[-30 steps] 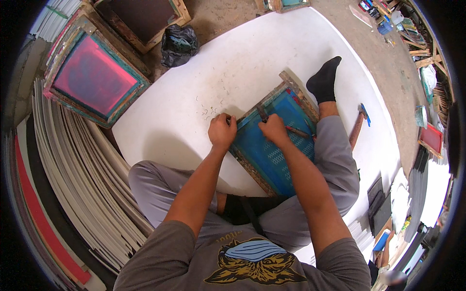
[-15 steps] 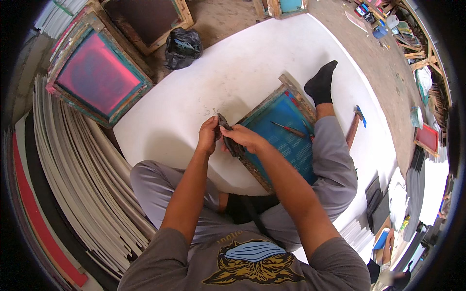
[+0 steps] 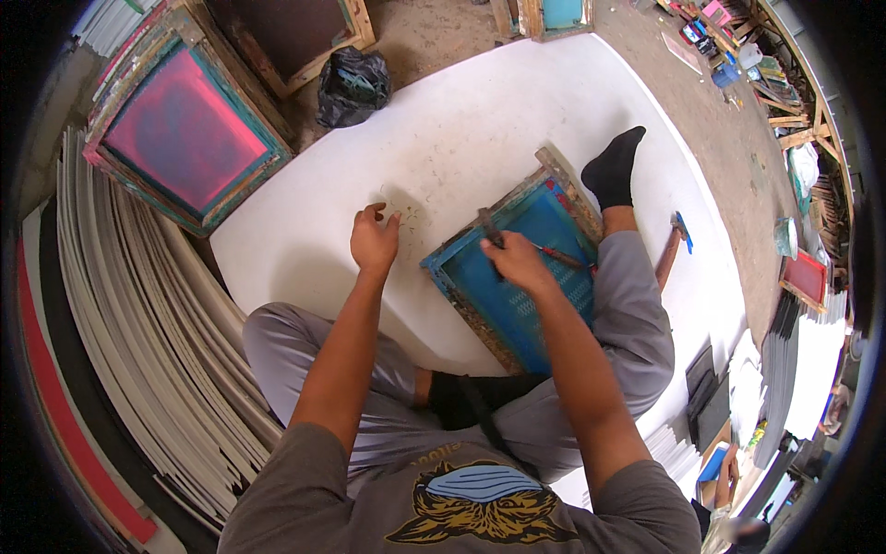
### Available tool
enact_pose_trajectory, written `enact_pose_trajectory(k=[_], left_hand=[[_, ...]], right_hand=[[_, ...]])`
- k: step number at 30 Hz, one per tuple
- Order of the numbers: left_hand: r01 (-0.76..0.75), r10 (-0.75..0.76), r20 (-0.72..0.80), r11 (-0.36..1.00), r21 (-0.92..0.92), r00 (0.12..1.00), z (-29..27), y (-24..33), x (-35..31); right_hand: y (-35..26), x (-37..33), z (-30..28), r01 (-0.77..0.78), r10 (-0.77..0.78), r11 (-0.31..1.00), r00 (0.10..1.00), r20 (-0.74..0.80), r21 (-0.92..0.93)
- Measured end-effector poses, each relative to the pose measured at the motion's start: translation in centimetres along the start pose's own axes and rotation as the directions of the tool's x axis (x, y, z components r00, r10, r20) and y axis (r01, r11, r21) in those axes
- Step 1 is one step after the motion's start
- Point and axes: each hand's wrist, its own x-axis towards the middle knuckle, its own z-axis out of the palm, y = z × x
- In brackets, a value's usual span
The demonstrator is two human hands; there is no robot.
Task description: The person sits on the floor and uses pliers to trim excess mesh from the edge of a blue screen printing frame. After cutting the mesh, the person removes the loose trimmings by hand and places them into a black plastic bag. Finally, the person wipes the white floor surface with a green cloth.
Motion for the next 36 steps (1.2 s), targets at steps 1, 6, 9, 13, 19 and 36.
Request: enact_pose_trajectory(k=[1, 6, 9, 13, 19, 36], left_hand=[[-0.029, 0.029, 0.002, 0.999, 0.015, 1.0, 0.5, 0.4, -0.2], [-0.197, 0.193, 0.086, 0.98, 0.04, 0.977, 3.7, 3.3, -3.4], [-0.227, 0.215, 0.153, 0.972, 0.061, 0.964, 5.2, 4.9, -5.3], [-0.256, 0.245, 0.139, 0.964, 0.068, 0.959, 5.2, 5.1, -5.9], [-0.272, 0.263, 0.167, 0.962, 0.036, 0.95, 5.0, 5.0, -6.0], [-0.318, 0.316, 0.115, 0.948, -0.003, 0.942, 5.3, 4.9, -6.1]], right_hand=[[0.5, 0.0, -1.0, -0.049, 0.046, 0.992, 0.998, -0.031, -0.115], [1.2, 0.3, -3.1, -0.209, 0.163, 0.887, 0.976, -0.144, -0.412], [1.4, 0.7, -3.2, -0.225, 0.191, 0.876, 0.974, -0.122, -0.427], [0.9, 0.9, -3.0, -0.246, 0.219, 0.864, 0.969, -0.111, -0.44], [0.5, 1.2, -2.5, -0.26, 0.226, 0.863, 0.966, -0.128, -0.433], [3.7, 3.3, -3.9, -0.221, 0.24, 0.965, 0.962, 0.128, -0.142]])
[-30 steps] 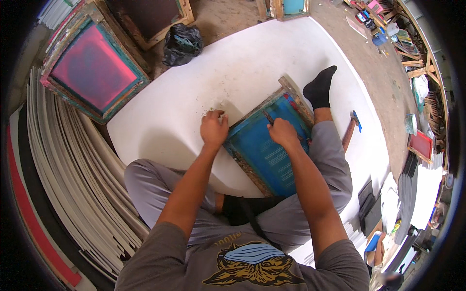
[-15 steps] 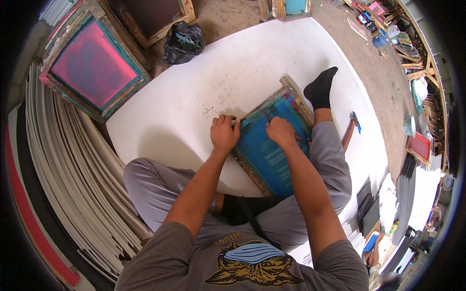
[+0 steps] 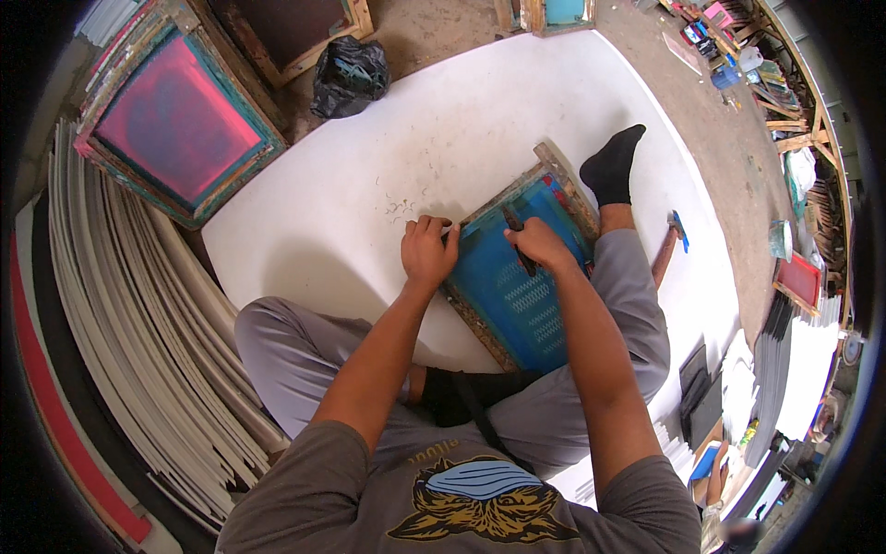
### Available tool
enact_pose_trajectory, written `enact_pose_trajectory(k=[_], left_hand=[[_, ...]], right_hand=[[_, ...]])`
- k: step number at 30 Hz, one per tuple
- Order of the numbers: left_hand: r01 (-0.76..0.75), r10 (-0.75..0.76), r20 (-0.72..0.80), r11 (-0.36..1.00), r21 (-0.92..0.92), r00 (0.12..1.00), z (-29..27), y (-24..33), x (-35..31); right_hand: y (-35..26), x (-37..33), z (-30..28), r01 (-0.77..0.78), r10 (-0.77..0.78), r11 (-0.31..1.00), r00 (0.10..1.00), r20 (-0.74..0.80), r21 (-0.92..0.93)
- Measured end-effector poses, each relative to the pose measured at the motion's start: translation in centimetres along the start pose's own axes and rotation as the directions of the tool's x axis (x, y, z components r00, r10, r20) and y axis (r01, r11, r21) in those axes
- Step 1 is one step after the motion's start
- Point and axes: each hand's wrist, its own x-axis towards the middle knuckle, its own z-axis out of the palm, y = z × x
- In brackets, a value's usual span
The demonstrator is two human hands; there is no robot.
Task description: The person sits on the floor and uses pliers to trim excess mesh from the edge of a blue screen printing frame. After cutting the mesh, the person removes the loose trimmings by hand and places them into a black plastic bag. Finally, the person wipes the white floor surface with a green cloth.
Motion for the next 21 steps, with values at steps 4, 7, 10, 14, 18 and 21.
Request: enact_pose_trajectory(k=[4, 7, 10, 14, 18, 21], left_hand=[[0.032, -0.032, 0.018, 0.999, -0.007, 0.999, 0.0, -0.1, 0.0], [0.032, -0.032, 0.023, 0.999, 0.016, 0.999, -0.1, 0.0, 0.0], [0.035, -0.036, 0.012, 0.999, 0.022, 0.999, -0.2, 0.4, 0.1], [0.05, -0.05, 0.029, 0.999, 0.021, 0.998, -0.5, 0.5, 0.1], [0.033, -0.033, 0.025, 0.999, 0.022, 0.999, -0.2, 0.4, 0.2], [0.034, -0.035, 0.023, 0.999, 0.03, 0.999, -0.3, 0.3, 0.1]], right_hand=[[1.7, 0.2, -0.7, -0.026, -0.055, 0.925, 0.978, 0.2, 0.38], [2.5, 0.5, -1.2, -0.057, -0.101, 0.893, 0.941, 0.322, 0.445], [3.2, 0.9, -1.2, -0.062, -0.121, 0.882, 0.929, 0.351, 0.467], [2.6, 1.5, -1.1, -0.033, -0.149, 0.888, 0.924, 0.352, 0.46], [2.5, 2.3, -0.8, -0.056, -0.147, 0.867, 0.921, 0.362, 0.494], [2.0, 2.6, -1.1, -0.07, -0.145, 0.846, 0.924, 0.354, 0.529]])
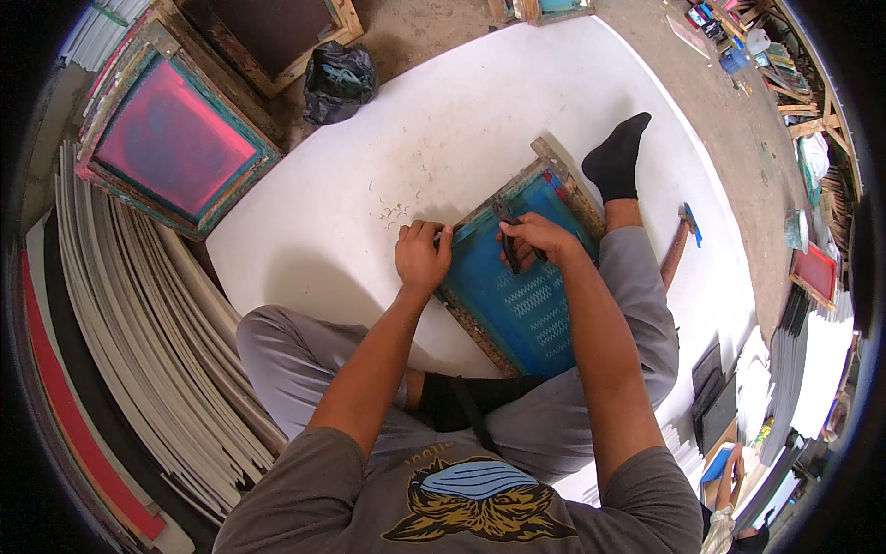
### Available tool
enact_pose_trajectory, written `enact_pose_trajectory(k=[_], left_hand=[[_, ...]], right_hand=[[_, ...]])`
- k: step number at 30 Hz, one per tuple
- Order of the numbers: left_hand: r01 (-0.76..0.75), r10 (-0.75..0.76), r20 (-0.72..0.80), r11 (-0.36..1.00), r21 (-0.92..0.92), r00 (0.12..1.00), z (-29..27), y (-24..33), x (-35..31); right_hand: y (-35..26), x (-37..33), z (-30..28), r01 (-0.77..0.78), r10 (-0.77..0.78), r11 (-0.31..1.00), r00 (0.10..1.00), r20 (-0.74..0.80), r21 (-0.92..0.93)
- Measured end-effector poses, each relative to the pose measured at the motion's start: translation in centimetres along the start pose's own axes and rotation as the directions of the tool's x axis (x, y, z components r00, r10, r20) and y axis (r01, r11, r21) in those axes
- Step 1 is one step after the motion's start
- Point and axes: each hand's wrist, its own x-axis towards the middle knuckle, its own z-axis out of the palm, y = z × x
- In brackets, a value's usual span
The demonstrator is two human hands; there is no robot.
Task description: The person sits on the floor and uses pliers to trim excess mesh from the edge of a blue screen printing frame. After cutting the mesh, the person removes the loose trimmings by hand and places them into a black plastic bag. Finally, the person wipes the white floor surface with a green cloth.
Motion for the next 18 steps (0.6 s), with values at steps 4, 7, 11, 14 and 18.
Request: enact_pose_trajectory(k=[4, 7, 11, 14, 18], left_hand=[[-0.008, 0.008, -0.012, 1.0, 0.007, 1.0, 0.1, 0.0, 0.0], [-0.027, 0.027, -0.018, 1.0, 0.001, 0.999, 0.2, 0.0, 0.1], [-0.026, 0.026, -0.024, 1.0, 0.001, 0.999, 0.1, -0.1, 0.0], [-0.009, 0.009, -0.01, 1.0, -0.001, 1.0, 0.1, 0.0, 0.1], [-0.001, 0.001, -0.002, 1.0, -0.003, 1.0, 0.4, -0.1, 0.1]], right_hand=[[0.8, 0.9, -0.5, 0.012, -0.012, 1.0, 1.0, -0.011, -0.01], [1.5, 1.7, -1.0, 0.025, -0.024, 0.999, 1.0, 0.016, -0.028], [0.1, 0.7, -0.9, 0.009, -0.007, 0.998, 1.0, 0.03, -0.061], [0.1, 0.7, -1.1, 0.015, -0.013, 0.997, 0.999, 0.033, -0.081], [0.6, 1.6, -2.1, 0.051, -0.04, 0.987, 0.997, 0.073, -0.153]])
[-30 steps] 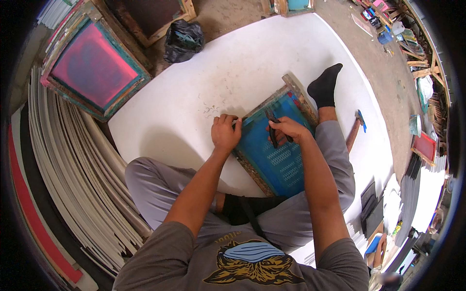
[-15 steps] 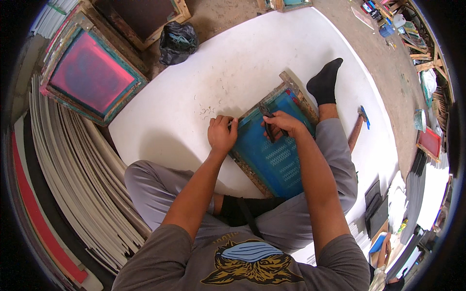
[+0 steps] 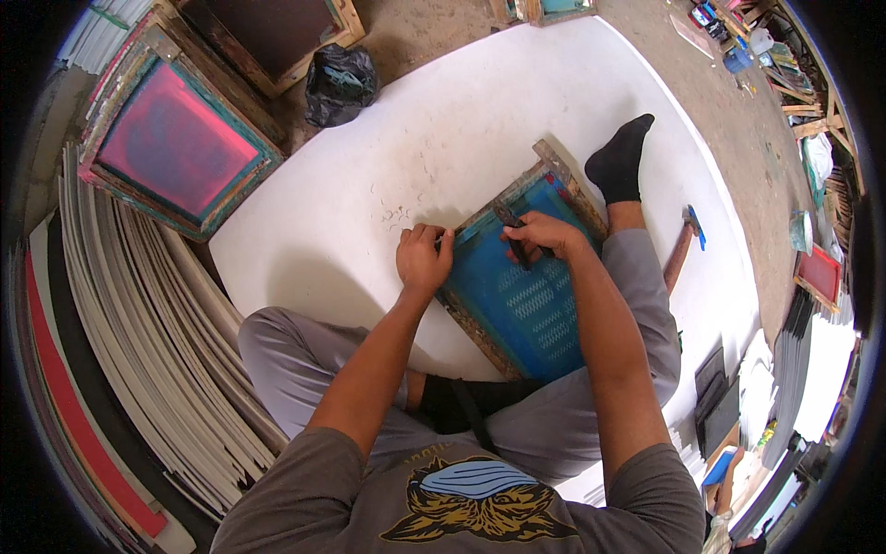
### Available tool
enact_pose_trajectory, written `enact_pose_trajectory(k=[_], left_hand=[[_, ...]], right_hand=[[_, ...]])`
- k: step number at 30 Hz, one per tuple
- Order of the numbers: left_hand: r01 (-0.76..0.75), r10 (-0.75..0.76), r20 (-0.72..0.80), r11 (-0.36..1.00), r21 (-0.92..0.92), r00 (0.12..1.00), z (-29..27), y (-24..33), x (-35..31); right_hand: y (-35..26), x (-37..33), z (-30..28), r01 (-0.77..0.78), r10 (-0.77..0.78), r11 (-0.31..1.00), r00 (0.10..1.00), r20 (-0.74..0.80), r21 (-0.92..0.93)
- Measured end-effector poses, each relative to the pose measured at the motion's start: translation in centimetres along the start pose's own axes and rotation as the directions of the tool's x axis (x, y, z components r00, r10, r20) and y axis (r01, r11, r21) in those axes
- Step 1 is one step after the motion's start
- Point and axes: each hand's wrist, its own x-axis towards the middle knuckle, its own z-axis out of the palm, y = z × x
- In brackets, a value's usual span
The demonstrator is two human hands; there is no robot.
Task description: The person sits on the floor and uses pliers to trim excess mesh from the edge of a blue screen printing frame. After cutting the mesh, the person removes the loose trimmings by hand and places them into a black plastic bag. Finally, the person wipes the white floor surface with a green cloth.
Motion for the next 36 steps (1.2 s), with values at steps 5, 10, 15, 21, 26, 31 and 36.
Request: enact_pose_trajectory(k=[5, 10, 15, 21, 26, 31, 36], left_hand=[[-0.008, 0.008, 0.001, 1.0, 0.001, 1.0, -0.3, 0.0, -0.1], [0.007, -0.007, 0.007, 1.0, -0.008, 1.0, -0.4, 0.2, 0.0], [0.002, -0.002, 0.003, 1.0, -0.01, 1.0, -0.3, 0.2, -0.1], [0.022, -0.021, 0.011, 1.0, -0.012, 1.0, 0.0, -0.2, 0.0], [0.009, -0.009, -0.004, 1.0, -0.027, 1.0, -0.2, -0.1, -0.1], [0.027, -0.027, 0.006, 0.999, -0.017, 1.0, -0.1, 0.1, 0.0], [0.031, -0.03, 0.008, 0.999, -0.023, 1.0, -0.4, -0.1, -0.1]], right_hand=[[-1.9, -0.1, -0.6, -0.105, 0.093, 0.953, 0.994, -0.055, -0.284], [-1.6, 0.0, -0.8, -0.111, 0.088, 0.957, 0.992, -0.095, -0.268], [-1.7, 0.5, -1.9, -0.101, 0.098, 0.937, 0.995, -0.026, -0.334], [-1.4, -0.7, -0.7, -0.109, 0.11, 0.993, 0.994, 0.003, -0.049], [-1.1, -0.9, 1.1, -0.07, 0.076, 0.994, 0.994, -0.08, 0.084], [-0.1, -0.5, 1.8, -0.03, 0.046, 0.978, 0.996, -0.072, 0.208], [-0.8, -1.2, 3.2, -0.025, 0.055, 0.963, 0.993, -0.102, 0.269]])
